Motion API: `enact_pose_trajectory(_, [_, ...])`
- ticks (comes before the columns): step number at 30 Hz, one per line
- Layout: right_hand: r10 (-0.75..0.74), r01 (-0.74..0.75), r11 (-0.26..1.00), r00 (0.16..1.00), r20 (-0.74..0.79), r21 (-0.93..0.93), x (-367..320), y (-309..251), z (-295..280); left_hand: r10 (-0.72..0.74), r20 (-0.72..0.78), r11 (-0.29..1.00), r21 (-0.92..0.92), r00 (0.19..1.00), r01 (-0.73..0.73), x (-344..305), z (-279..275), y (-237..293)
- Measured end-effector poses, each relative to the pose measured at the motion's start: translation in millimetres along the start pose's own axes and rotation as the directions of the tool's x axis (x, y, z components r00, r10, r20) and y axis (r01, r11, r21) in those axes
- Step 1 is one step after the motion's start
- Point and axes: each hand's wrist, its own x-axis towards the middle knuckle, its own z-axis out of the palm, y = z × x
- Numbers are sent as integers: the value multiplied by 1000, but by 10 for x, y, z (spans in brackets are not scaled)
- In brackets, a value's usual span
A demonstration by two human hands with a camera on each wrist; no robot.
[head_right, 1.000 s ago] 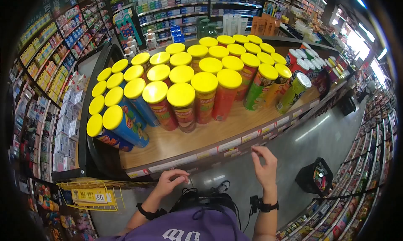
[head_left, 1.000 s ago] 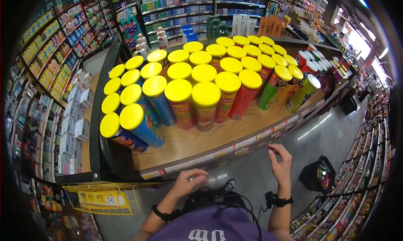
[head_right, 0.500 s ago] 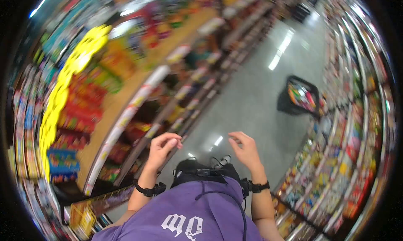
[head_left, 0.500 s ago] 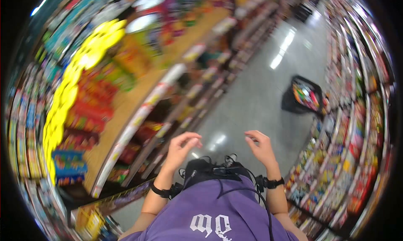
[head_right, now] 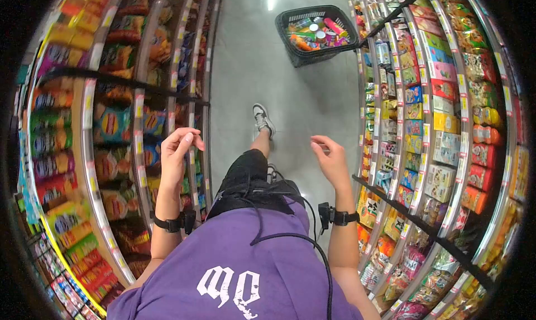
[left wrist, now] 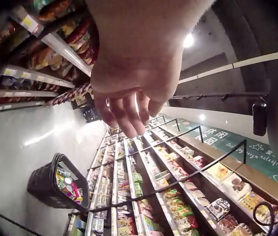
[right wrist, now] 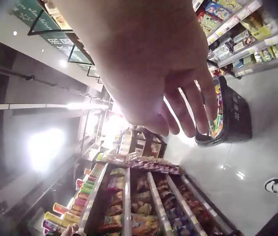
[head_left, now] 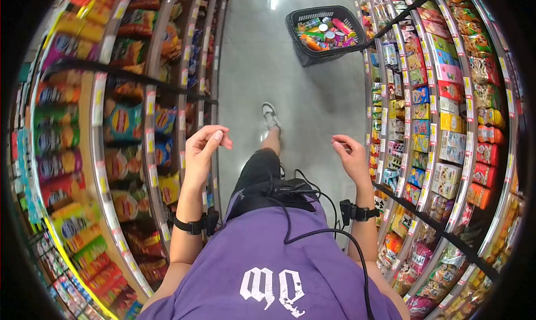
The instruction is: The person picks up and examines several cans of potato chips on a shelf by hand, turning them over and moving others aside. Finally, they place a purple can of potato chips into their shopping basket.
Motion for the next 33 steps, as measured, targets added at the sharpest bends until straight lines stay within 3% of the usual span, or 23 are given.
enact_pose_trajectory(5, [94,-96,995,992,-80,-24,1030,238,-340,-62,32,997,-43,998,64,1322,207,-24])
enact_pose_trajectory(10, [169,-182,961,982,-79,-206,2321,284,-508,-114,66,990,-79,991,119,2623,337,14])
enact_pose_trajectory(12, [134,-150,929,989,-69,-339,2827,527,-492,-155,85,986,-41,984,159,2996,353,2])
enact_pose_trajectory(16, [208,-185,916,978,28,-356,3903,919,-409,-237,2,970,-47,971,237,3409,334,-29])
enact_pose_trajectory(18, [511,-514,858,849,131,-15,4452,993,-308,-292,-35,956,-1,956,292,3455,253,-122])
enact_pose_trajectory(19, [501,-504,863,853,145,-15,4714,1040,-236,-311,-57,950,-2,949,312,3469,196,-214])
enact_pose_trajectory(21, [647,-668,695,742,175,266,5106,1214,-116,-394,-151,919,-52,907,391,3504,124,-325])
enact_pose_trajectory(22, [665,-680,662,727,172,314,5293,1430,-36,-420,-200,907,-47,885,419,3516,94,-381])
enact_pose_trajectory(23, [659,-675,666,732,172,318,5498,1586,61,-440,-248,895,-46,863,443,3527,78,-424])
enact_pose_trajectory(25, [776,-793,507,591,221,338,5947,1827,297,-455,-284,885,-37,844,465,3546,77,-487])
enact_pose_trajectory(26, [811,-843,478,532,245,248,6237,1933,404,-507,-244,858,-57,826,510,3511,82,-491])
enact_pose_trajectory(29, [823,-831,368,500,270,417,6872,2325,664,-626,-191,775,-50,756,630,3598,184,-503])
enact_pose_trajectory(31, [737,-715,8,477,479,700,7194,3296,897,-759,-273,641,-147,591,754,3345,231,-521])
enact_pose_trajectory(33, [844,-718,-164,253,474,676,7446,3456,1090,-784,-277,595,-83,555,799,3270,293,-682])
